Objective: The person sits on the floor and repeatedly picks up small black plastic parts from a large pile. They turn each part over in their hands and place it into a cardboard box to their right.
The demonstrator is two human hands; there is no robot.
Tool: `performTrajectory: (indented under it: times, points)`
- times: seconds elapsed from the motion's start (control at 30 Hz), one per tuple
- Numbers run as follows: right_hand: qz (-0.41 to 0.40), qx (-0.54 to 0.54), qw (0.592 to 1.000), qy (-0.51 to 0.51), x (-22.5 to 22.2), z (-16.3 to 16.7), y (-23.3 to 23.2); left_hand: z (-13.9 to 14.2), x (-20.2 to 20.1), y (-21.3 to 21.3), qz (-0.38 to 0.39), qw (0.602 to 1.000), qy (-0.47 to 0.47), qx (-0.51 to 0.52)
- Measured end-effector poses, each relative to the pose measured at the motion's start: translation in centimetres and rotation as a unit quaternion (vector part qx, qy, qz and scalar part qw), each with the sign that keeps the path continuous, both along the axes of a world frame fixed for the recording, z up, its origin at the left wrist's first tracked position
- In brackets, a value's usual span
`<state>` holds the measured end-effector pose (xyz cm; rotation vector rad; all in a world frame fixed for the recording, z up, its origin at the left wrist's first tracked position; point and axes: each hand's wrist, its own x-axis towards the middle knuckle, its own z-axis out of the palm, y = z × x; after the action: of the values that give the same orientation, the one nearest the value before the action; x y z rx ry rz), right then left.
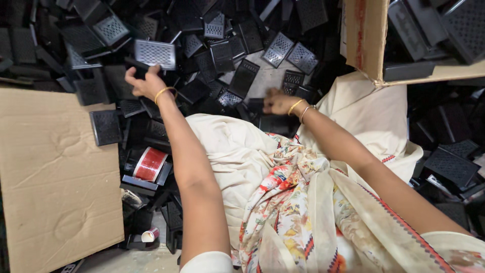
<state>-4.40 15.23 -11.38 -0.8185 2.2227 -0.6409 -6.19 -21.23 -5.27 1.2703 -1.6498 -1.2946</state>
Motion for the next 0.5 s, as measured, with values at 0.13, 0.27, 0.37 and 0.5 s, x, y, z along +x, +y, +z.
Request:
performTrajectory:
  times: [0.13, 0.27, 0.37, 0.5]
  points:
    - [0.062, 0.015, 0.996, -0.058, 0.3, 0.2, 0.4, 0.1, 0.3, -0.3, -0.107, 0.936, 0.268, 0.201]
    - [-0.02, -0.041, 0.988, 0.146, 0.2, 2.1, 1.4, 0.3, 1.7, 2.3, -0.258, 0.895, 0.316, 0.181]
    - [-0.123, -0.182, 0.965, 0.142, 0.2, 4.4, 3.0, 0.9, 4.2, 7.7, -0.43, 0.844, 0.296, 0.121]
    - [-0.231, -0.42, 0.869, -0.123, 0.9, 6.3, 5.0, 2.7, 6.3, 13.2, -0.644, 0.736, 0.207, 0.022]
